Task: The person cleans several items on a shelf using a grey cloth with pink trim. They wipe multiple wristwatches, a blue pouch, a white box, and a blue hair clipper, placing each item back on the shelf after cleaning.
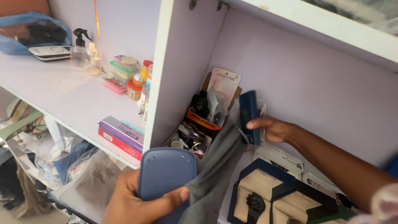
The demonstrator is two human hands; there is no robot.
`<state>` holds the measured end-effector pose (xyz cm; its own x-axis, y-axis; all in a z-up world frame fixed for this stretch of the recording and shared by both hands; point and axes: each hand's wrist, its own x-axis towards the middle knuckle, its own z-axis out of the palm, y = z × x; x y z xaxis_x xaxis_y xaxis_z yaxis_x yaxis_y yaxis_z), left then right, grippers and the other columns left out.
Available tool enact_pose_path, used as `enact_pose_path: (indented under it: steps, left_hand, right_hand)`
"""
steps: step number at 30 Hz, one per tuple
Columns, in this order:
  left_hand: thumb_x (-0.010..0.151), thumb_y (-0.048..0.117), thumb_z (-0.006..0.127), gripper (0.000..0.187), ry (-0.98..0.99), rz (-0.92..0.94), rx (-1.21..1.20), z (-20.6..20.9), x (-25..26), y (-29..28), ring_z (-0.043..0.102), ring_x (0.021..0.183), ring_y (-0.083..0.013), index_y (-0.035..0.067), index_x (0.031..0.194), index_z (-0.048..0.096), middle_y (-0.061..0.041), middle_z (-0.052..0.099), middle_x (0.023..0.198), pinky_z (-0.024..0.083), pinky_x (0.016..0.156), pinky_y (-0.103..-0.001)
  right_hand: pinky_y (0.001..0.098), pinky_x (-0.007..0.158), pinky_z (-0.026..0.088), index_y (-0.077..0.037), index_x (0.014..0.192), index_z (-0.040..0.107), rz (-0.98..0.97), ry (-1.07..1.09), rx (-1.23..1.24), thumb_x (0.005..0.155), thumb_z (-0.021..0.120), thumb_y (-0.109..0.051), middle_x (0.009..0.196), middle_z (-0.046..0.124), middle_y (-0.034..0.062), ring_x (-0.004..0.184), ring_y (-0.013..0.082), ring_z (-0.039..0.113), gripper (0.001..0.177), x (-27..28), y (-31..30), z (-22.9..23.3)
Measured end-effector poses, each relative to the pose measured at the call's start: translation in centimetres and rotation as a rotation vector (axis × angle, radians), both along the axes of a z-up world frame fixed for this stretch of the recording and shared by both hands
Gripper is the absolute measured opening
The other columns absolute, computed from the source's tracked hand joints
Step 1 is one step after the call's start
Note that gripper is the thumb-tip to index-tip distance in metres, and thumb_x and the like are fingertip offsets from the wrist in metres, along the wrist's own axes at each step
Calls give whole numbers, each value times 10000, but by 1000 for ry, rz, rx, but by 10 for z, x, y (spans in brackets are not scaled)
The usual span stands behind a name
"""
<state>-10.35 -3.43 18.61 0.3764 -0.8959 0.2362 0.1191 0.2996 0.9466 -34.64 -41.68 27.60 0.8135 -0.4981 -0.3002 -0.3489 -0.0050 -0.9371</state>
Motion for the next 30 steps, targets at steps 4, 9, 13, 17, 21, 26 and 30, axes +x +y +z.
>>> enact_pose_path:
  steps: [4,9,13,17,21,26,30]
  left_hand:
    - [729,43,931,395,119,18,115,-16,7,-4,687,690,-90,35,1104,807,-41,789,817,529,634,-266]
    - [746,76,922,366,95,62,197,-45,38,6,663,643,-106,13,1084,796,-56,760,796,506,587,-280]
    - [775,111,921,345,54,152,329,-70,61,10,665,685,-159,-13,1052,758,-112,760,810,529,624,-320]
    - [776,141,913,380,148,136,271,-79,95,28,734,800,-197,-31,1086,777,-141,814,903,585,695,-364]
    - [753,129,926,428,171,163,190,-56,82,30,755,819,-204,-12,1128,776,-146,793,946,610,732,-365]
    - [740,101,902,393,80,120,-20,6,-3,-10,722,803,-99,6,1104,792,-72,859,905,600,749,-279]
    - [697,63,852,404,166,26,66,39,-30,-23,738,758,-74,25,1097,820,-46,849,854,596,718,-257]
  right_hand:
    - [613,969,515,-102,1468,347,-24,35,-69,705,794,-338,1327,567,183,1211,324,630,916,4,-1,-1]
    - [776,856,493,2,1378,382,-76,-166,168,755,679,-216,1168,545,246,1074,452,634,724,-2,-10,5]
    - [741,953,467,82,1341,480,19,-310,302,814,566,-108,1195,601,304,1095,471,626,567,-2,-8,1]
    - [720,897,514,21,1219,569,-71,-273,252,690,545,-104,1157,691,241,1055,439,712,545,-10,-12,1]
    - [656,903,515,131,1277,573,59,289,-110,815,650,-209,1127,652,371,1001,483,680,578,-17,-40,-33]
    - [384,997,504,109,1428,242,249,769,-842,776,849,-531,1323,551,310,1187,353,617,1097,15,-19,-59]
    - [393,917,560,92,1313,428,232,863,-893,580,899,-568,1184,668,273,1085,367,688,1093,41,6,-54]
